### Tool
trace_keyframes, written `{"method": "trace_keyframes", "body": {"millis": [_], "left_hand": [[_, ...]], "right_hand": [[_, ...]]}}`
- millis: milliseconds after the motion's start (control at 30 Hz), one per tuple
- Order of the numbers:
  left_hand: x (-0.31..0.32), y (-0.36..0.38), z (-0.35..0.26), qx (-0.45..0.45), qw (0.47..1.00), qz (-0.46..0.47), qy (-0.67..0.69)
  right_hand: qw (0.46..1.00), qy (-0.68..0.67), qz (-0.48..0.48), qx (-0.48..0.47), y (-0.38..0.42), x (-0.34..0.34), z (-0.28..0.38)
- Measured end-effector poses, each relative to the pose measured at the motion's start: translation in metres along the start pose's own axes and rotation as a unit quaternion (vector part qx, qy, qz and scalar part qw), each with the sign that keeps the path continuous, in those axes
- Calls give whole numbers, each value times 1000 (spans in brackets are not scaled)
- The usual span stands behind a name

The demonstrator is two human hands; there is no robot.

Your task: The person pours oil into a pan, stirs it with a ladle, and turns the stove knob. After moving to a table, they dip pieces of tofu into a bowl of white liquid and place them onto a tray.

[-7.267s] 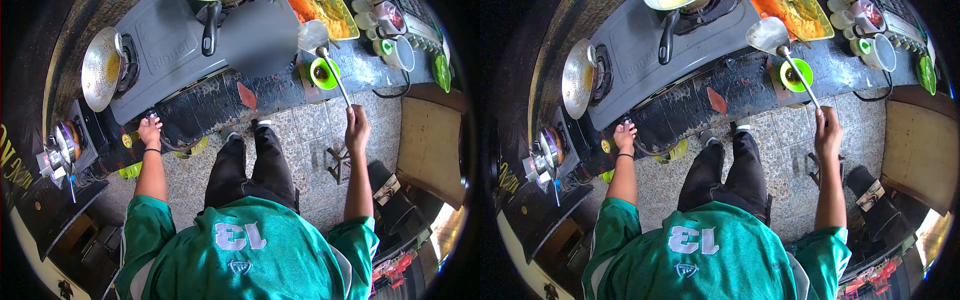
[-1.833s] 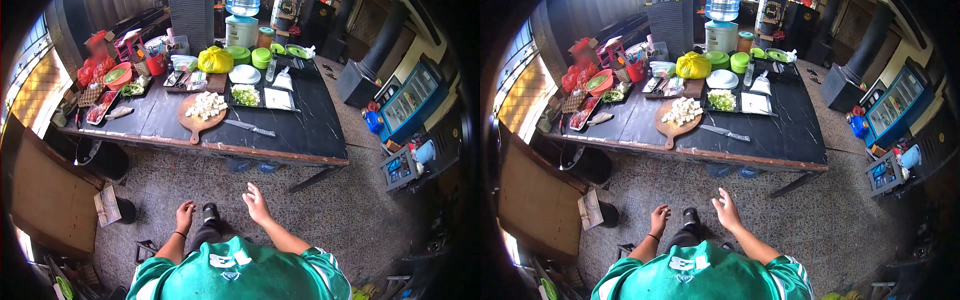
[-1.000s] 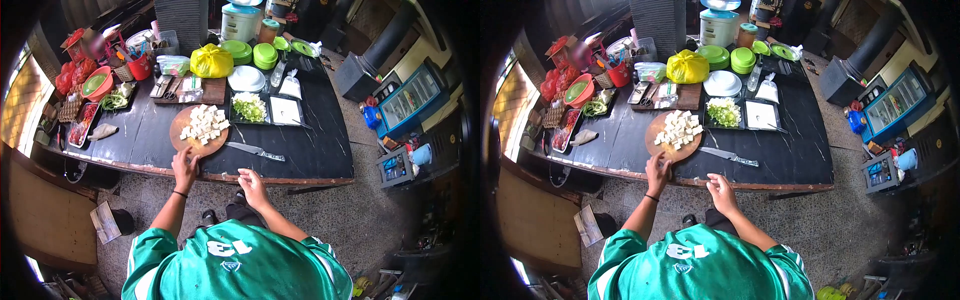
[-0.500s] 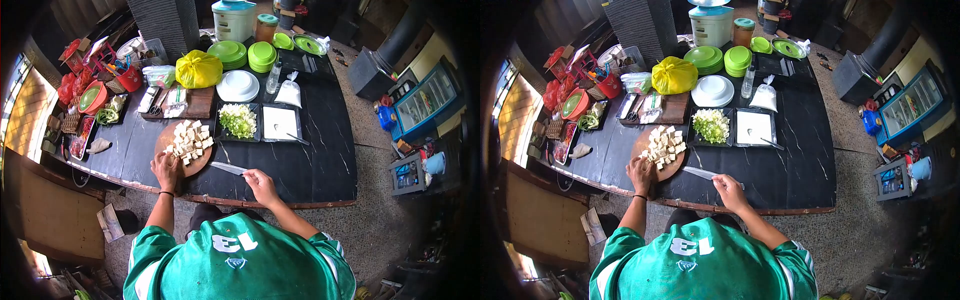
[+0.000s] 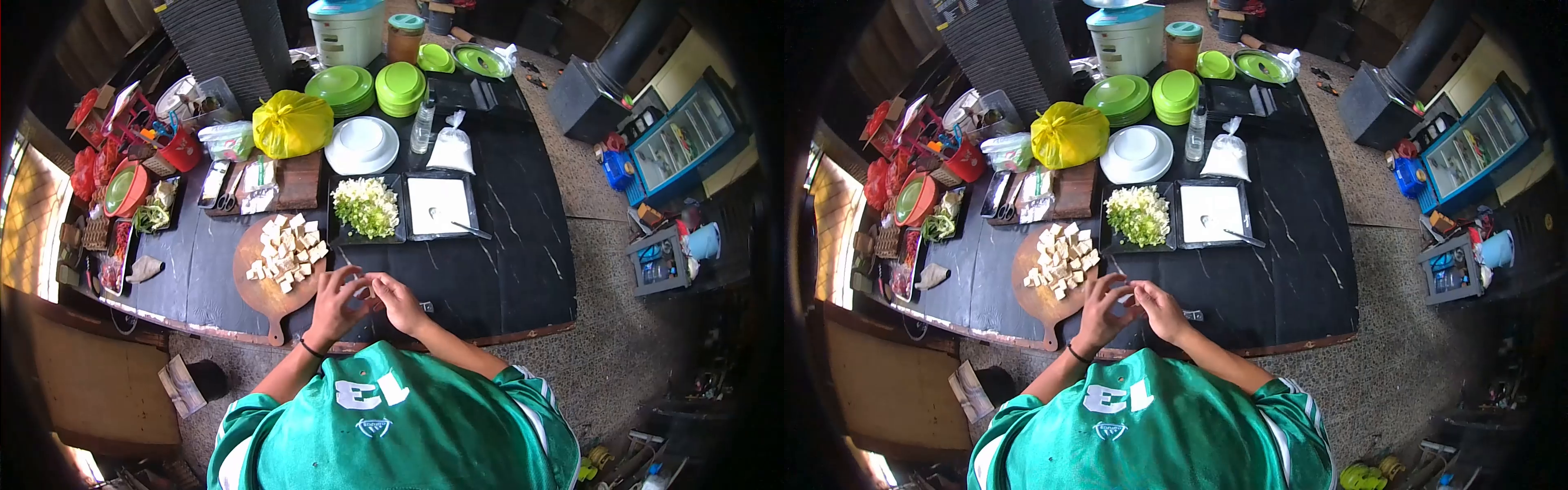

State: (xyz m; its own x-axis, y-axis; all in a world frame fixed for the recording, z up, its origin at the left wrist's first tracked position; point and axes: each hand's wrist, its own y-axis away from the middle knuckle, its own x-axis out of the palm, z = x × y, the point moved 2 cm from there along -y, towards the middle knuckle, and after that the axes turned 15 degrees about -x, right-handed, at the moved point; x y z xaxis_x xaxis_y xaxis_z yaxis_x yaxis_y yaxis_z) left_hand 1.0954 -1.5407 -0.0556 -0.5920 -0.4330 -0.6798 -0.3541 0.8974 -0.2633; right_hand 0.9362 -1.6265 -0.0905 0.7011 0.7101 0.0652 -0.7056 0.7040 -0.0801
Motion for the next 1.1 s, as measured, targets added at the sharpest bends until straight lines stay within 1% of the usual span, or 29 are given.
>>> {"method": "trace_keyframes", "body": {"millis": [67,133,200,267,300,333,400,433,500,533,600,667,733,800,833,867,933,967,1033,1100], "left_hand": [[15,-6,1,11,1000,9,15],[19,-14,-3,-20,999,45,10],[25,-19,-7,-3,999,41,13],[31,-22,-8,6,999,25,34],[31,-23,-10,-14,999,32,39],[32,-24,-11,-13,999,31,38],[32,-25,-9,-39,998,31,48],[31,-25,-9,-45,997,31,46],[29,-23,-5,-59,997,29,47],[27,-24,-2,-70,996,26,49],[24,-21,8,-69,997,13,42],[17,-17,15,-60,998,-16,20],[12,-10,28,-81,996,-27,3],[8,-1,41,-101,993,-67,-4],[6,3,49,-106,991,-77,-15],[4,7,58,-111,990,-89,-26],[-1,14,71,-107,986,-120,-53],[-4,18,79,-111,984,-122,-67],[-8,23,85,-116,982,-126,-81],[-12,26,89,-131,980,-126,-82]], "right_hand": [[989,-145,-39,-8,-1,-3,-7],[990,-131,-43,5,-2,-15,-7],[997,-52,-49,15,-1,-27,-8],[997,-36,-65,15,0,-37,-17],[996,-21,-80,18,-3,-41,-15],[996,-21,-81,16,-5,-46,-12],[991,112,-59,35,-8,-56,-2],[992,111,-58,35,-11,-60,0],[980,158,-76,96,-17,-68,0],[980,157,-74,94,-21,-73,-2],[972,196,-105,73,-27,-89,-14],[956,266,-124,25,-37,-105,-7],[935,333,-118,3,-49,-122,14],[923,359,-136,-7,-59,-139,24],[915,378,-139,-28,-66,-149,21],[898,412,-152,-21,-70,-159,18],[875,458,-146,-64,-83,-177,20],[875,458,-146,-64,-88,-184,21],[836,528,-132,-69,-98,-193,29],[826,545,-125,-67,-107,-198,35]]}}
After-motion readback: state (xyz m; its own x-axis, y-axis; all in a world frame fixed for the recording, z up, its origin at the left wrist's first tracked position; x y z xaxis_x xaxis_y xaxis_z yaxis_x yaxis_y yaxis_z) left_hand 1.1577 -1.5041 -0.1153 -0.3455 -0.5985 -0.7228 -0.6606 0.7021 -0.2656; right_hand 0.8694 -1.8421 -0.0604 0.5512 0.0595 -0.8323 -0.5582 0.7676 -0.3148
